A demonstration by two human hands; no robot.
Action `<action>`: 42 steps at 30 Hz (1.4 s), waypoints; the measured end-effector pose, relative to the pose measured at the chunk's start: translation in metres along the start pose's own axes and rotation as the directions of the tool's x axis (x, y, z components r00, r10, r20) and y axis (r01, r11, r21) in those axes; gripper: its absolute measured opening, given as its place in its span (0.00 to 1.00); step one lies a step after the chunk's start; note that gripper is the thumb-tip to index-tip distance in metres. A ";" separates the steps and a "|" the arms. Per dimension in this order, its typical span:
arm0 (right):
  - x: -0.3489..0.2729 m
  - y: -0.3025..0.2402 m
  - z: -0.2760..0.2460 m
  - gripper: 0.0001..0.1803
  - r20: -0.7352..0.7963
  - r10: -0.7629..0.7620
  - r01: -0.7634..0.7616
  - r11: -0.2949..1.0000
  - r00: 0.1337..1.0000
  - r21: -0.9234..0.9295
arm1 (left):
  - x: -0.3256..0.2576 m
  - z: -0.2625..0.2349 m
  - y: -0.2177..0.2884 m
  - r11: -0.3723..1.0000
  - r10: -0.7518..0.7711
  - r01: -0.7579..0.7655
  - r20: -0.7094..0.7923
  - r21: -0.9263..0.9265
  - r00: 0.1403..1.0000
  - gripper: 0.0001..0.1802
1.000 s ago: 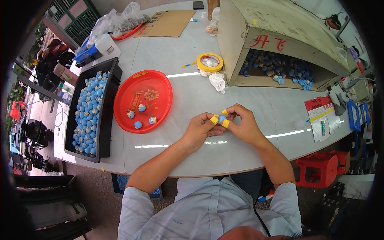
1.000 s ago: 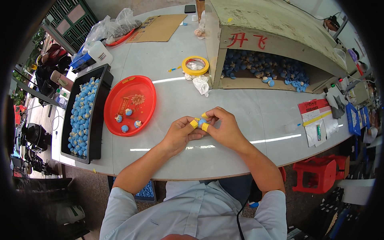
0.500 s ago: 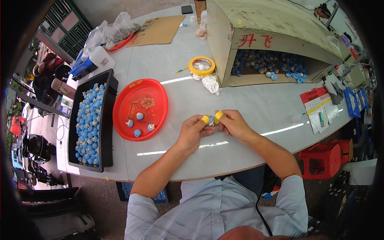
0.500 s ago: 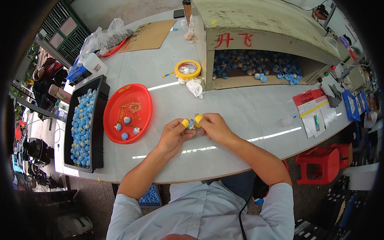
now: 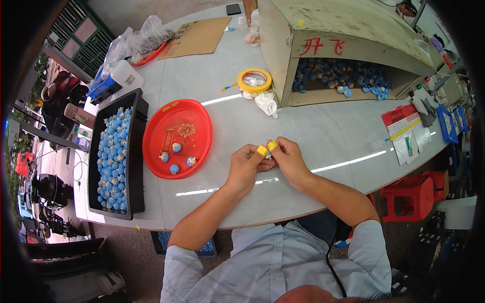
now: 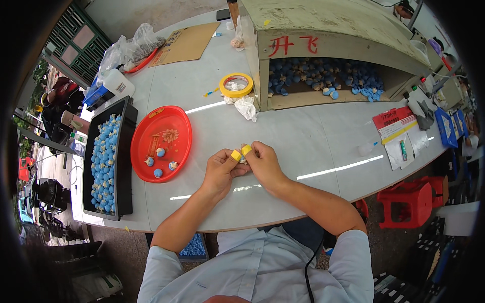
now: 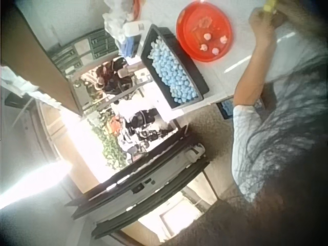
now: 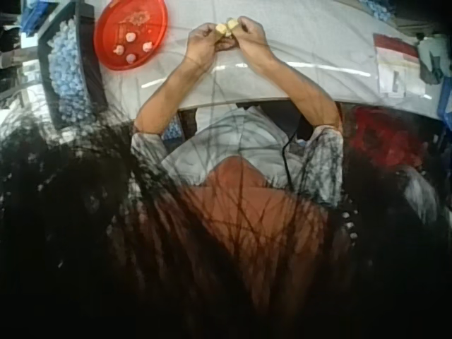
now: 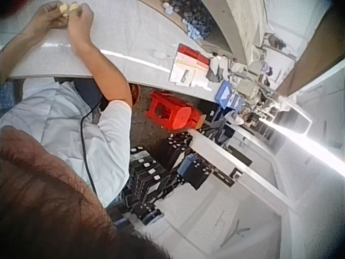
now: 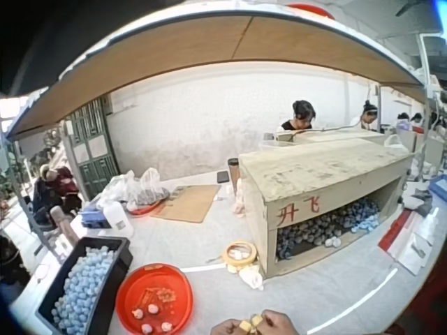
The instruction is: The person applies glue to small figurine parts using a squeeze bottle and fits the pieces together by hand.
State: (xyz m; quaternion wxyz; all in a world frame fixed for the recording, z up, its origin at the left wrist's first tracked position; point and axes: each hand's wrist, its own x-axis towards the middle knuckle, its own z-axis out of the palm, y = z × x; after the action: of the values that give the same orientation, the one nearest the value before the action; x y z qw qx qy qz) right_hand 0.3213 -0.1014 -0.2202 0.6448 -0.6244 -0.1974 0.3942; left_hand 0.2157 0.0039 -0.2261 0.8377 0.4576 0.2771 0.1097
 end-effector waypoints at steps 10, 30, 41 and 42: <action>-0.005 0.004 0.003 0.18 -0.050 -0.076 0.074 0.997 0.996 -0.030 | -0.004 0.002 -0.002 1.000 0.018 -0.018 0.030 -0.002 0.999 0.10; -0.008 0.016 0.006 0.17 -0.125 -0.263 0.247 0.961 0.957 -0.128 | -0.006 0.006 -0.003 0.999 0.002 -0.002 0.012 -0.048 1.000 0.11; -0.008 0.019 0.006 0.17 -0.135 -0.278 0.261 0.957 0.951 -0.126 | -0.005 0.007 -0.003 0.999 0.024 -0.023 0.030 -0.022 0.999 0.11; -0.007 0.019 0.005 0.17 -0.135 -0.271 0.258 0.960 0.953 -0.112 | -0.005 0.006 -0.003 1.000 0.023 -0.022 0.032 -0.021 0.999 0.11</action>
State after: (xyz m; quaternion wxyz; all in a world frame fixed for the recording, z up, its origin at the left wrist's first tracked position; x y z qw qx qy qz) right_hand 0.3081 -0.1055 -0.2362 0.6749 -0.6493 -0.2488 0.2470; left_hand 0.2153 -0.0045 -0.2246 0.8455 0.4537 0.2571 0.1147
